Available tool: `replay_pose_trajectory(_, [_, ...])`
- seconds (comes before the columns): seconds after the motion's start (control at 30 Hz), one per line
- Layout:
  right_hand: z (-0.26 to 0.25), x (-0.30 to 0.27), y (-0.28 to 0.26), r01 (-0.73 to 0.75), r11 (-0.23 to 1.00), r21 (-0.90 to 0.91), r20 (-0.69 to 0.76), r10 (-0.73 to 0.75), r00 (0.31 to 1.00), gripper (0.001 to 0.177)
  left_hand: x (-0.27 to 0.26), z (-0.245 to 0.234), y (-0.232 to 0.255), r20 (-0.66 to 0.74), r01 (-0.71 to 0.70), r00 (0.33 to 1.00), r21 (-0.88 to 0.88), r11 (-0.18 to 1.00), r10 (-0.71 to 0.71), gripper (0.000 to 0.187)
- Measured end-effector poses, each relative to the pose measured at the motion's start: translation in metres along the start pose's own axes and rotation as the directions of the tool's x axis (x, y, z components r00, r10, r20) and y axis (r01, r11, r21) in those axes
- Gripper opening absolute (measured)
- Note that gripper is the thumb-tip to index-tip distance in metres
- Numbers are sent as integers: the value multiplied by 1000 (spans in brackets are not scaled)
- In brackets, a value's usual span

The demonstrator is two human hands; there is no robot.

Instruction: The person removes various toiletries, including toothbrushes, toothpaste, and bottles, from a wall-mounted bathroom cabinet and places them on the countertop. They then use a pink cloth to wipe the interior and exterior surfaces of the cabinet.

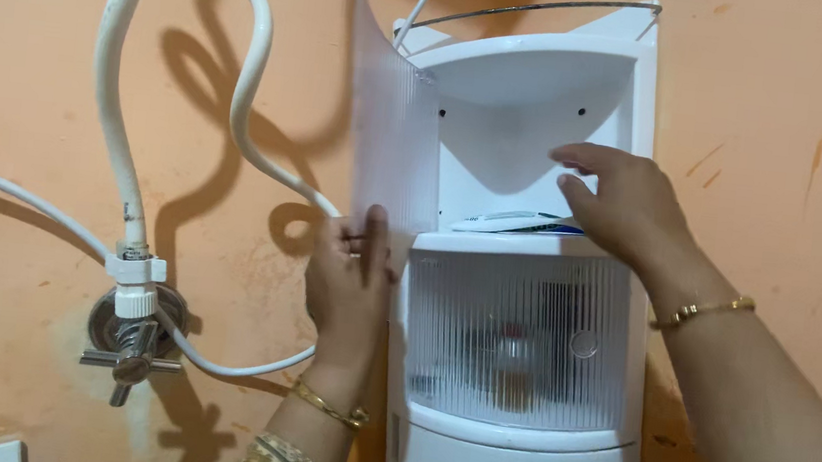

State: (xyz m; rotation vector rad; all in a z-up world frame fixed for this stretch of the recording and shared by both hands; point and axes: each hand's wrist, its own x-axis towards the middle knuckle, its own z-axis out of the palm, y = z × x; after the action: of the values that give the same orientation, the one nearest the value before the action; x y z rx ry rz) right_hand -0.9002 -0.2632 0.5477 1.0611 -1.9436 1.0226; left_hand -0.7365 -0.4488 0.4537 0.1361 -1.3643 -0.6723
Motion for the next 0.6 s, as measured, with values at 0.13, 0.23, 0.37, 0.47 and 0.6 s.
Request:
replay_pose_trajectory(0.13, [2, 26, 27, 61, 907, -416, 87, -27, 996, 51, 8, -5, -1, 90, 215, 976, -300, 929, -197, 39])
replay_pose_trajectory(0.23, [12, 30, 23, 40, 835, -549, 211, 93, 973, 55, 10, -6, 2, 89, 253, 967, -388, 886, -237, 36])
replay_pose_trajectory(0.37, [15, 28, 11, -2, 770, -639, 303, 254, 919, 48, 0, -8, 7, 126, 352, 933, -531, 771, -338, 32])
replay_pose_trajectory(0.47, [14, 29, 12, 34, 787, -616, 286, 183, 941, 45, -20, -11, 6, 178, 374, 927, -510, 775, -330, 31])
replay_pose_trajectory(0.6, [8, 24, 15, 148, 764, -628, 268, 34, 963, 44, -38, -1, -2, 311, 469, 881, -460, 754, -357, 30])
